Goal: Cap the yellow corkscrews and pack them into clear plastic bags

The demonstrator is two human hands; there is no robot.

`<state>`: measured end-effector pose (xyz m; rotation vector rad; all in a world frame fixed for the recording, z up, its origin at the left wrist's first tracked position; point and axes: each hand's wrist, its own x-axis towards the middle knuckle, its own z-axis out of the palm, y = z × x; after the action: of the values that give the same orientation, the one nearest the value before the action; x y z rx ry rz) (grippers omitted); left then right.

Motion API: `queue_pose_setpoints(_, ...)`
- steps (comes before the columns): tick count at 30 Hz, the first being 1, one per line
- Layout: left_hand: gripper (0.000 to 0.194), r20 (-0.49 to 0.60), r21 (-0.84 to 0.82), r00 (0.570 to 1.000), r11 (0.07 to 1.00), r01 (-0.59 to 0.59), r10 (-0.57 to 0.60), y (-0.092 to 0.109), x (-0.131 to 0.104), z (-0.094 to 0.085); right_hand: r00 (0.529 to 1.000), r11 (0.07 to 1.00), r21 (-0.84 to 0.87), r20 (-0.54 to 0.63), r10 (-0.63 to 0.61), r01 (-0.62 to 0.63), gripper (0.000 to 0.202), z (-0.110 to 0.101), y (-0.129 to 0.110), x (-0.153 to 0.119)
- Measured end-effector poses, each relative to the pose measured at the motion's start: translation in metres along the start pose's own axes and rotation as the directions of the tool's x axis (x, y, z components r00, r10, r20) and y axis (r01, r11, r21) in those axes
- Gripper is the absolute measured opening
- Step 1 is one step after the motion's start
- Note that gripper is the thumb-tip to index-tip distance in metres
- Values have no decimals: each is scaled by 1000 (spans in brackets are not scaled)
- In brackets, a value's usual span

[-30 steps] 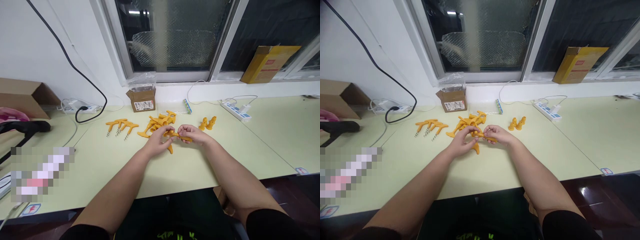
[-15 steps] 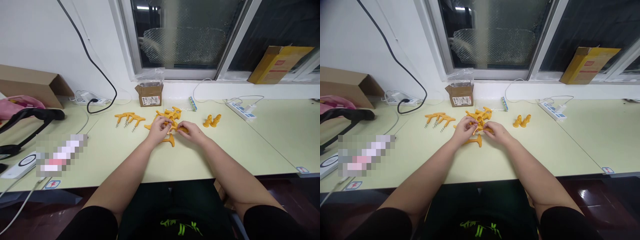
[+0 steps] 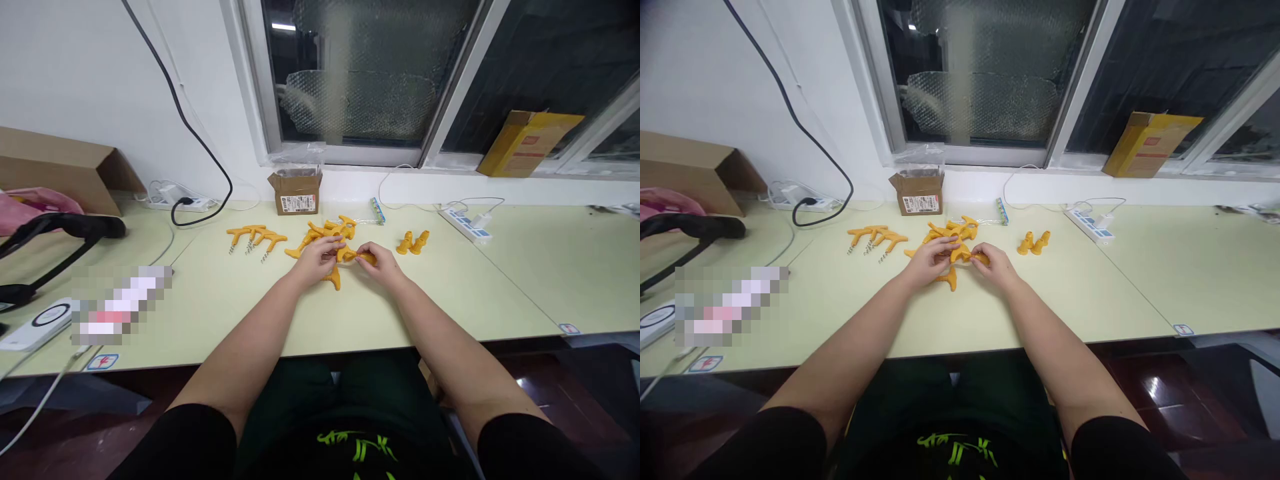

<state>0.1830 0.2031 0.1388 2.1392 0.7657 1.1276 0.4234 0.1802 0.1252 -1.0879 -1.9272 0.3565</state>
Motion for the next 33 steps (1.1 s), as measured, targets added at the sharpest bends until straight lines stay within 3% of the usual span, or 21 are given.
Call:
queue_pose_setpoints(6,31,-29,205,997,976,-69,77,3,3,-8,998,998,15,-15,-55,55,13,2,0,2)
queue_pose_setpoints(9,25,-70,212,998,977,11,4,9,3,-7,993,993,-21,-9,-119,119,10,4,-4,3)
queue_pose_setpoints(13,31,-145,-44,962,973,226,-230,12,3,-1,970,965,-104,10,-242,242,9,7,-12,4)
queue_pose_setpoints(17,36,-245,-349,898,898,270,-365,11,6,-2,968,947,-207,2,-252,247,8,5,-14,6)
queue_pose_setpoints(22,33,-364,-524,800,815,247,-477,2,12,-24,969,972,-234,-229,-89,33,16,-14,5,8)
queue_pose_setpoints(25,38,-418,-612,753,770,180,-509,-4,11,-42,918,963,-191,-381,109,-193,23,-31,21,8)
queue_pose_setpoints(30,42,-416,-717,695,682,146,-587,-12,9,-68,824,892,-14,-391,411,-452,27,-60,44,1)
queue_pose_setpoints(33,44,-430,-721,648,671,173,-629,-17,8,-76,774,852,5,-414,479,-524,26,-73,55,-4)
